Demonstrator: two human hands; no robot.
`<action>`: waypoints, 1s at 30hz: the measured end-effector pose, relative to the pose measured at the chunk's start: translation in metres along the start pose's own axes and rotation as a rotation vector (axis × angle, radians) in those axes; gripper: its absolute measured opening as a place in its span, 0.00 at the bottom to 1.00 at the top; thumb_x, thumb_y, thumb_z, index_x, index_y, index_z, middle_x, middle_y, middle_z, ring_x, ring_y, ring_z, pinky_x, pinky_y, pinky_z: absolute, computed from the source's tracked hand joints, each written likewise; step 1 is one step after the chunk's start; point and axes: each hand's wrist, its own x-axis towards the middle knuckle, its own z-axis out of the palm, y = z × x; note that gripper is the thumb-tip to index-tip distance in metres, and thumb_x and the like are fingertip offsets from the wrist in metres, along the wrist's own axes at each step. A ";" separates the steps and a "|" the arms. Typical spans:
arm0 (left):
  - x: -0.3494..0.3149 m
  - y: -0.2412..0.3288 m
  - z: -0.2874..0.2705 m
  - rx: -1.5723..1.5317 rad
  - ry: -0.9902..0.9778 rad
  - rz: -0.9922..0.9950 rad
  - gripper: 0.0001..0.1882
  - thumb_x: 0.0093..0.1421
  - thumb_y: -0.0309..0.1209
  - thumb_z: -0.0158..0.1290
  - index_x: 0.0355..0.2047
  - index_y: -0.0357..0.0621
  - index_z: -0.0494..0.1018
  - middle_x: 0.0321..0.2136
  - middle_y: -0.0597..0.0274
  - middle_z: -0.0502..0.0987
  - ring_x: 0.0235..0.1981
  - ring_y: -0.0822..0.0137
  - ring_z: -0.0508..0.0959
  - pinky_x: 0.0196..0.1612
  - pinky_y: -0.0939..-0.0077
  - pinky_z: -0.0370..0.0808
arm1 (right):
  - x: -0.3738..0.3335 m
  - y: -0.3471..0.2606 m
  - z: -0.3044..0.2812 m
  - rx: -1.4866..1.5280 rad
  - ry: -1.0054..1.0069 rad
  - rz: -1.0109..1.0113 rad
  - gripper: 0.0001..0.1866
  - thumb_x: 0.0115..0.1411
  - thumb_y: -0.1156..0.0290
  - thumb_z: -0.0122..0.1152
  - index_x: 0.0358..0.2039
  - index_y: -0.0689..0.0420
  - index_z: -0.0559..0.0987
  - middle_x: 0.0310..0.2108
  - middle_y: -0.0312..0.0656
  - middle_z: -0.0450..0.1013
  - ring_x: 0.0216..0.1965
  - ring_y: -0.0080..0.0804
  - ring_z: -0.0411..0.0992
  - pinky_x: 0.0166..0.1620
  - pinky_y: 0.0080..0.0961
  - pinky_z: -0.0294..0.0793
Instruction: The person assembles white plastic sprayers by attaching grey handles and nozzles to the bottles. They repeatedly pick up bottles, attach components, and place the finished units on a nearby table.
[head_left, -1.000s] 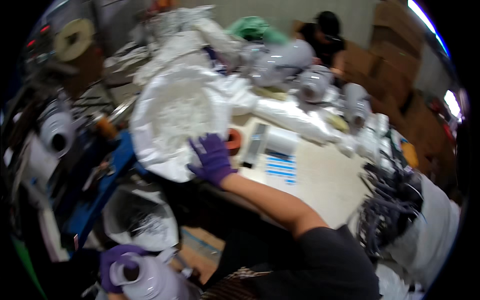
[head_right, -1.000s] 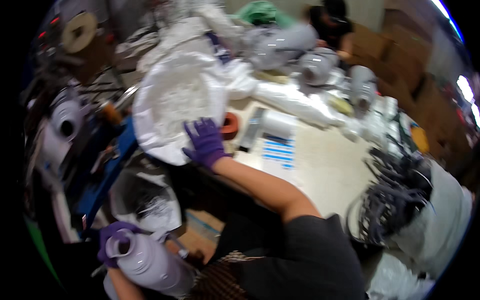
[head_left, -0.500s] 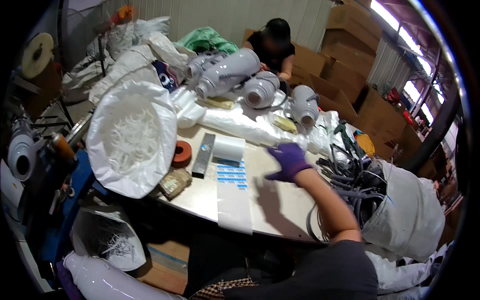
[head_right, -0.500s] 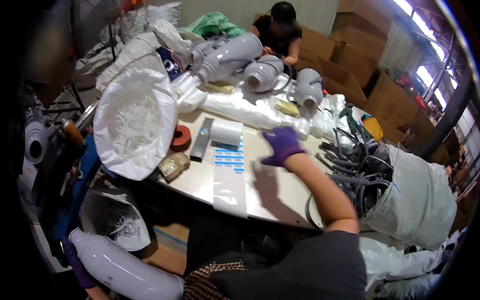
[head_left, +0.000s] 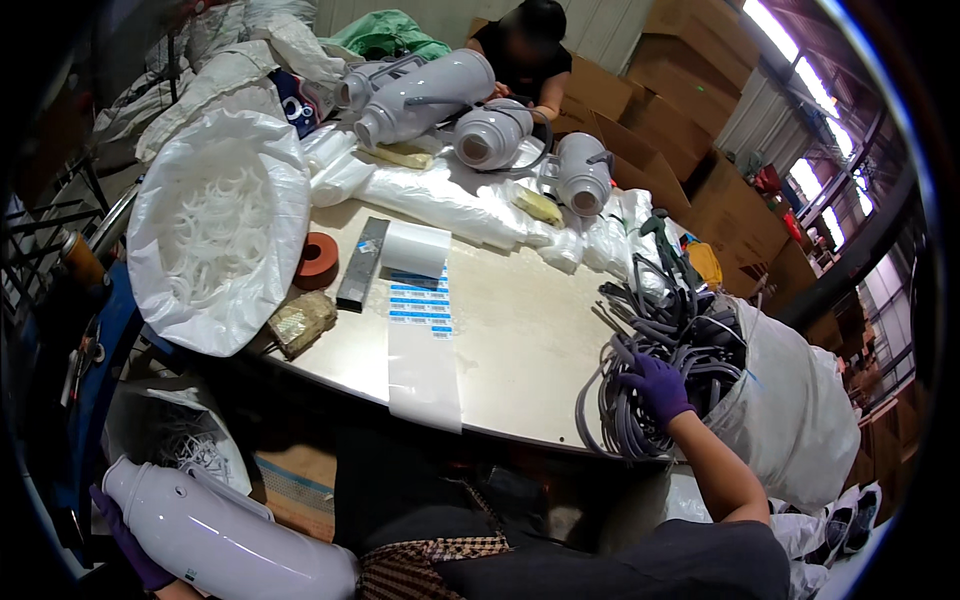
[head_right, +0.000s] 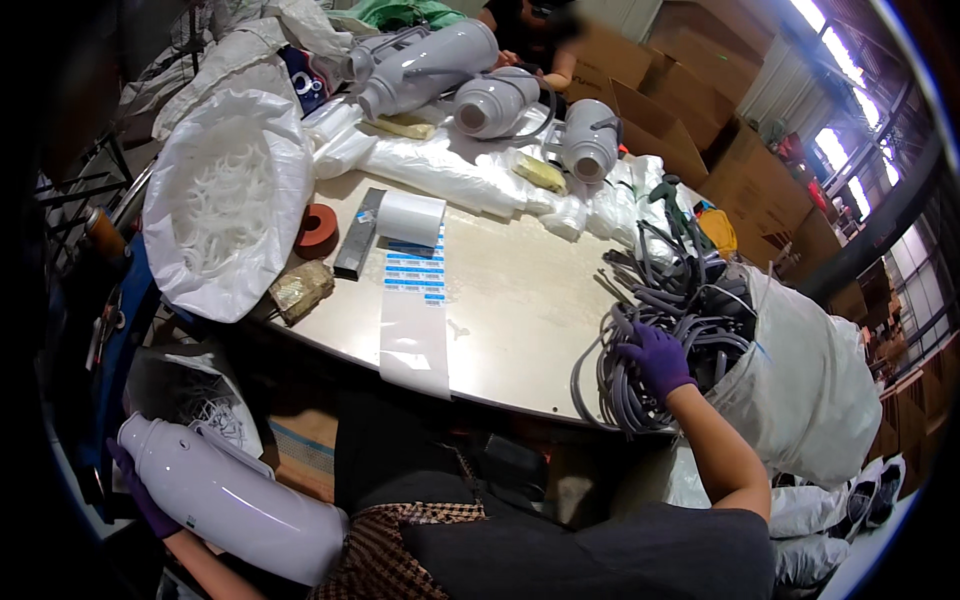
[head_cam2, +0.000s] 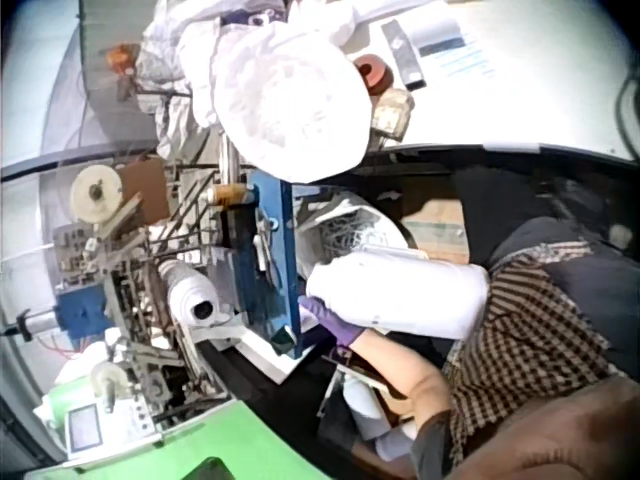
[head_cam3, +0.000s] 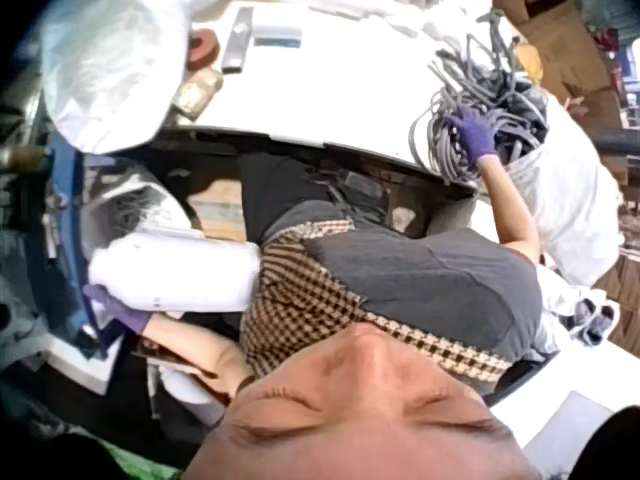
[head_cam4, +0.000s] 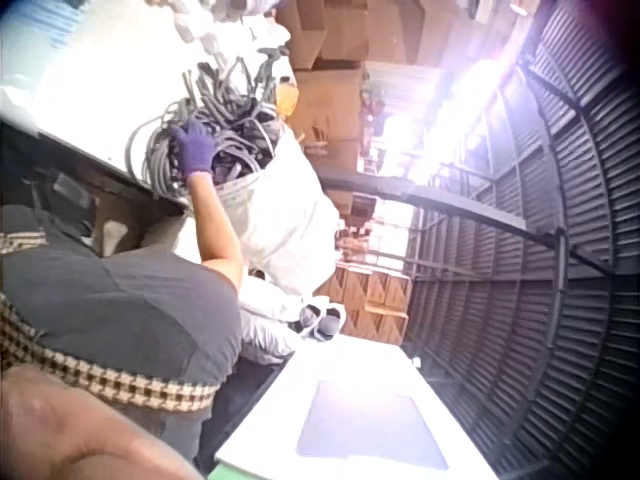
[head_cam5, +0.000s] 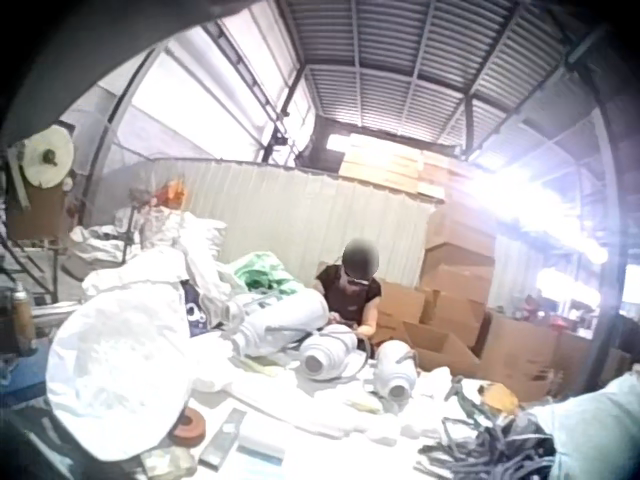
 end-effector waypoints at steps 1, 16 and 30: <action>0.000 -0.002 -0.006 -0.073 -0.017 -0.022 0.35 0.74 0.58 0.38 0.64 0.41 0.67 0.56 0.57 0.76 0.55 0.65 0.76 0.61 0.72 0.72 | 0.006 0.006 0.013 0.008 -0.010 0.057 0.18 0.50 0.68 0.67 0.44 0.36 0.83 0.51 0.44 0.73 0.53 0.46 0.74 0.52 0.40 0.74; 0.008 0.039 -0.004 -0.381 0.086 -0.129 0.35 0.70 0.61 0.45 0.58 0.41 0.72 0.49 0.54 0.79 0.48 0.62 0.80 0.53 0.69 0.79 | 0.250 -0.006 -0.018 0.205 -0.051 0.662 0.22 0.38 0.56 0.78 0.37 0.45 0.88 0.54 0.50 0.73 0.55 0.49 0.73 0.59 0.40 0.73; 0.004 0.039 0.033 -0.274 -0.130 -0.128 0.28 0.76 0.49 0.41 0.61 0.38 0.70 0.49 0.55 0.80 0.47 0.67 0.81 0.52 0.73 0.79 | 0.249 0.045 -0.052 0.530 0.140 0.491 0.27 0.50 0.64 0.79 0.46 0.62 0.78 0.47 0.56 0.76 0.41 0.47 0.78 0.44 0.39 0.77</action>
